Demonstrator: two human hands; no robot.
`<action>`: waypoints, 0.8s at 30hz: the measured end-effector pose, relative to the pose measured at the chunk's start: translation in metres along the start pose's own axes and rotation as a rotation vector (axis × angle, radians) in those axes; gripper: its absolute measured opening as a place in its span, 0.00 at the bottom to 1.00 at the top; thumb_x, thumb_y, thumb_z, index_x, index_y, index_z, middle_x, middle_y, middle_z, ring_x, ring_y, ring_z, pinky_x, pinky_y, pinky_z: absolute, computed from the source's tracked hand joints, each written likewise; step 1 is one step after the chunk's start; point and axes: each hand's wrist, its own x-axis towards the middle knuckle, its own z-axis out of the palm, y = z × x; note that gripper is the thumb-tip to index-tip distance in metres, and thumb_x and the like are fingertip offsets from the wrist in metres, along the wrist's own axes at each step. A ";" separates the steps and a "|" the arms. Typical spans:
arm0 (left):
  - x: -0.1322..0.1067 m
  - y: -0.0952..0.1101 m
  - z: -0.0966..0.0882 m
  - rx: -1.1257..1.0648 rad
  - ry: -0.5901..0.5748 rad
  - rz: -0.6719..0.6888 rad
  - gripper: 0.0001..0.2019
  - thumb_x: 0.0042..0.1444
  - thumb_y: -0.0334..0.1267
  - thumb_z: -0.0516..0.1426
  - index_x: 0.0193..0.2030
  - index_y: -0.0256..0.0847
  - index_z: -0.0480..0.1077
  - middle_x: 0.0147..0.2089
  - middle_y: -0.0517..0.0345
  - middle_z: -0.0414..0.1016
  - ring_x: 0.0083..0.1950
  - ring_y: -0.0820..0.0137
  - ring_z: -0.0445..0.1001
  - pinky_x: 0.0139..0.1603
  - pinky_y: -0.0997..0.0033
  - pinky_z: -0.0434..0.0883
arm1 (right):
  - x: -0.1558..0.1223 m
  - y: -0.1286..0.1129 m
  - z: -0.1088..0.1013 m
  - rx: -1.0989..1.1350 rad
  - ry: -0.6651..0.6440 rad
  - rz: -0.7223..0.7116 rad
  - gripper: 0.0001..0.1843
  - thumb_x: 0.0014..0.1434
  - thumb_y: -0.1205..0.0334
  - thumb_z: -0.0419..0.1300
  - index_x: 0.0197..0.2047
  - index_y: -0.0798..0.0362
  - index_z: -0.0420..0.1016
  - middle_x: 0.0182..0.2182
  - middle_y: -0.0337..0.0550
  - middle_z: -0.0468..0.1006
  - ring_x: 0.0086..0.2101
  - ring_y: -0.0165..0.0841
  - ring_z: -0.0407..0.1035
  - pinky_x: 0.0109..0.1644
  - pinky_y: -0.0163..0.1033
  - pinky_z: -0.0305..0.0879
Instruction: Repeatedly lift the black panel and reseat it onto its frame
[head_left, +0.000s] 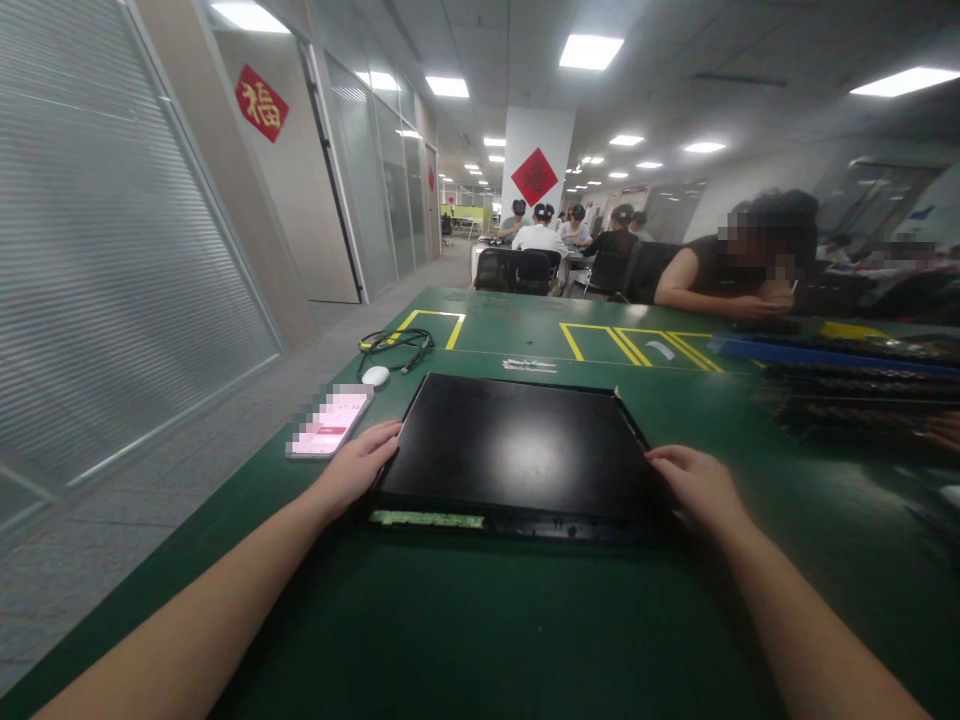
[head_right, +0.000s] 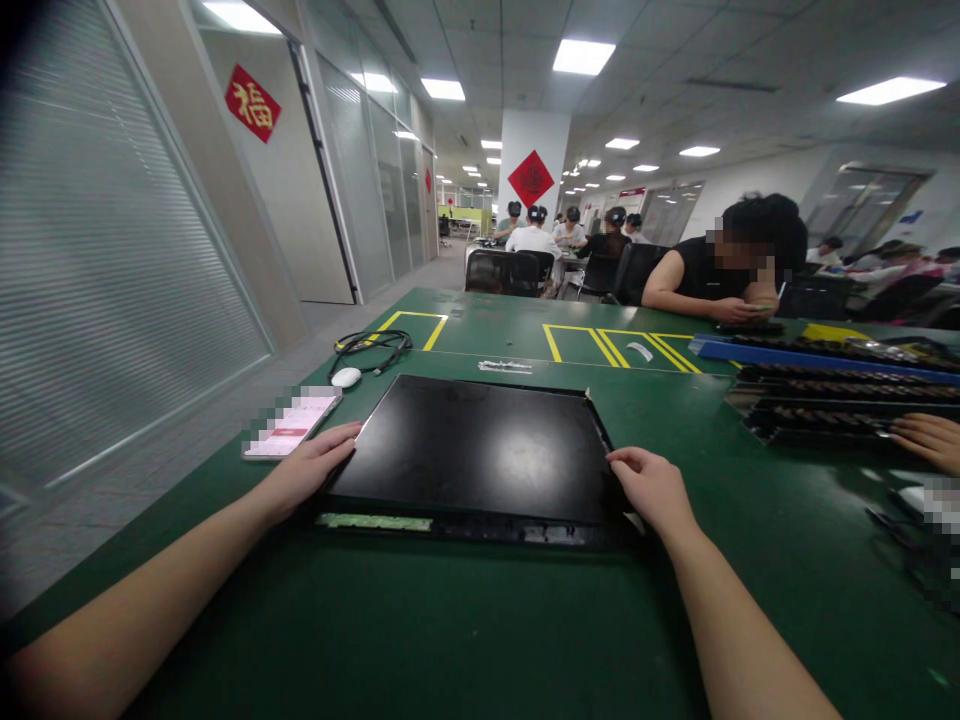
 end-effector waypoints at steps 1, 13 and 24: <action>0.000 0.000 0.000 0.007 0.001 0.005 0.31 0.59 0.57 0.51 0.59 0.38 0.77 0.69 0.43 0.70 0.69 0.50 0.67 0.71 0.52 0.59 | 0.000 0.000 0.000 -0.002 0.000 0.002 0.16 0.50 0.53 0.59 0.35 0.48 0.85 0.32 0.44 0.85 0.33 0.40 0.77 0.37 0.42 0.69; 0.002 -0.006 0.001 0.154 -0.025 0.090 0.28 0.60 0.53 0.51 0.57 0.40 0.79 0.69 0.45 0.70 0.69 0.51 0.67 0.72 0.51 0.57 | -0.001 -0.001 0.001 0.009 -0.010 0.011 0.16 0.50 0.52 0.59 0.36 0.48 0.85 0.32 0.44 0.85 0.33 0.41 0.77 0.36 0.42 0.70; 0.003 -0.007 0.003 0.201 -0.025 0.126 0.26 0.60 0.52 0.51 0.56 0.40 0.79 0.68 0.46 0.71 0.69 0.50 0.67 0.72 0.51 0.57 | -0.003 -0.011 -0.002 -0.035 0.042 -0.021 0.14 0.49 0.54 0.58 0.31 0.47 0.85 0.32 0.43 0.85 0.36 0.42 0.77 0.42 0.44 0.69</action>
